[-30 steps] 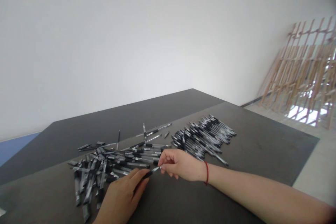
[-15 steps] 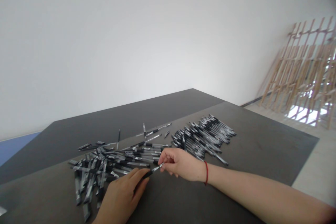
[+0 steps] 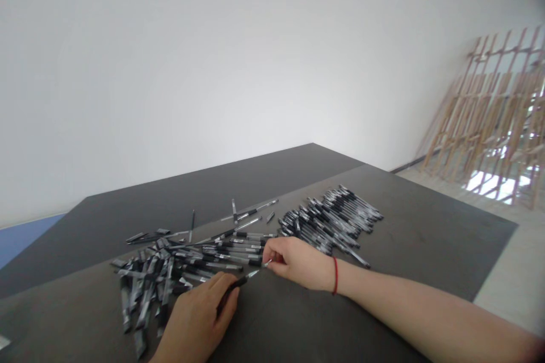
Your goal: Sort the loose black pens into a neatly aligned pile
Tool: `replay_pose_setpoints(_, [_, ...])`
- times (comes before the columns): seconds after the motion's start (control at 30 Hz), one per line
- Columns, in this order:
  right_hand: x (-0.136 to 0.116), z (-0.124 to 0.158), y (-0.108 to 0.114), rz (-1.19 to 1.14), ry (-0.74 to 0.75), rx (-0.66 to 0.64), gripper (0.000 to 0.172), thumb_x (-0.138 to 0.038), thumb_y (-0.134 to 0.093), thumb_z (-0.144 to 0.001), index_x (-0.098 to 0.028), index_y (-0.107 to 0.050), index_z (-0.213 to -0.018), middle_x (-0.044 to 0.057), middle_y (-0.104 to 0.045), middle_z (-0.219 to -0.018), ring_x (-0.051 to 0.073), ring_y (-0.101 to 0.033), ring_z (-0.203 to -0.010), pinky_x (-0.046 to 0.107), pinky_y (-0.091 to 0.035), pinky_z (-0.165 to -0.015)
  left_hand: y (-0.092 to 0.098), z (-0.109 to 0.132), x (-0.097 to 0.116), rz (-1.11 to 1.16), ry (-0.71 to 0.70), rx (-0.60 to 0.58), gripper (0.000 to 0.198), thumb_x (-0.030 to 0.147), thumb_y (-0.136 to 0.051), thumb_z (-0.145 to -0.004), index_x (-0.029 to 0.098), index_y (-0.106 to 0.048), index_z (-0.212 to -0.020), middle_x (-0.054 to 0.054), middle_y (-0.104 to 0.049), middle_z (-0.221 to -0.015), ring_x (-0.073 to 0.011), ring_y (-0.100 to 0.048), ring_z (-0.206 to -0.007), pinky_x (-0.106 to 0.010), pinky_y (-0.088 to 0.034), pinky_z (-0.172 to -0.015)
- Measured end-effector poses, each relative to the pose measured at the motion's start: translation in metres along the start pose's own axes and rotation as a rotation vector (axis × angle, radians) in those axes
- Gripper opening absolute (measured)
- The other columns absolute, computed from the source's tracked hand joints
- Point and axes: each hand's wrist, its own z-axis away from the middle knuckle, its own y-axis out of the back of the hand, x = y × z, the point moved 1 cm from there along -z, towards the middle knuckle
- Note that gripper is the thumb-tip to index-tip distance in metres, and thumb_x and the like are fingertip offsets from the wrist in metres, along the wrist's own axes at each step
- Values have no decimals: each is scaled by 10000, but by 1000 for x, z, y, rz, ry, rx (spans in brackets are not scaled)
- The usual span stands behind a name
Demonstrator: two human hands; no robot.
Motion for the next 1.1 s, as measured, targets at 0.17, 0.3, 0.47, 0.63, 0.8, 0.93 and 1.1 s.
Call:
replay_pose_setpoints(0.17, [6,-14,3,222,89,77,100,-89,-556,-746,-161,-582,-810,3,-599,-765,109,-511,-674,203,-361,-634,-2,0,1,8,33,-77,199,297,-379,-908,249,-572,-895,23,-678,-766,-170,-662,-698,-265,-445,-619])
replay_pose_setpoints(0.3, [14,-47,7,365,108,54,89,-126,-547,-804,-153,-592,-876,16,-630,-804,124,-553,-724,213,-383,-663,-5,1,-4,17,46,-98,205,307,-372,-911,250,-568,-905,22,-678,-769,-164,-657,-694,-256,-433,-623])
replay_pose_setpoints(0.47, [23,-82,21,603,126,-32,250,-152,-479,-871,-168,-566,-1105,53,-640,-977,155,-589,-881,241,-415,-745,-5,1,-6,20,59,-86,209,312,-374,-909,247,-573,-913,20,-681,-770,-157,-654,-688,-246,-426,-623])
replay_pose_setpoints(0.63, [38,-82,33,750,85,-90,180,-82,-521,-794,-137,-645,-911,120,-616,-980,217,-578,-915,290,-429,-749,-3,0,0,33,82,-82,210,305,-376,-906,253,-580,-913,25,-678,-757,-161,-652,-683,-252,-419,-626])
replay_pose_setpoints(0.8, [36,-78,34,800,89,-78,170,-74,-485,-820,-122,-622,-908,124,-627,-955,228,-549,-943,308,-414,-782,-4,-1,-2,48,104,-77,211,309,-385,-899,251,-585,-933,16,-691,-802,-169,-663,-716,-258,-434,-641])
replay_pose_setpoints(0.93, [16,-57,35,738,104,-13,134,-160,-515,-833,-142,-582,-948,83,-636,-914,198,-556,-872,284,-400,-755,-4,0,-5,62,102,-51,212,309,-389,-897,253,-588,-945,17,-698,-816,-166,-669,-723,-253,-442,-646])
replay_pose_setpoints(1.1, [-4,-11,23,366,217,-91,127,-139,-549,-784,-172,-589,-900,27,-645,-863,141,-569,-755,221,-391,-679,-3,-1,-3,52,95,-53,210,306,-395,-894,252,-596,-925,23,-695,-787,-165,-664,-701,-250,-445,-635])
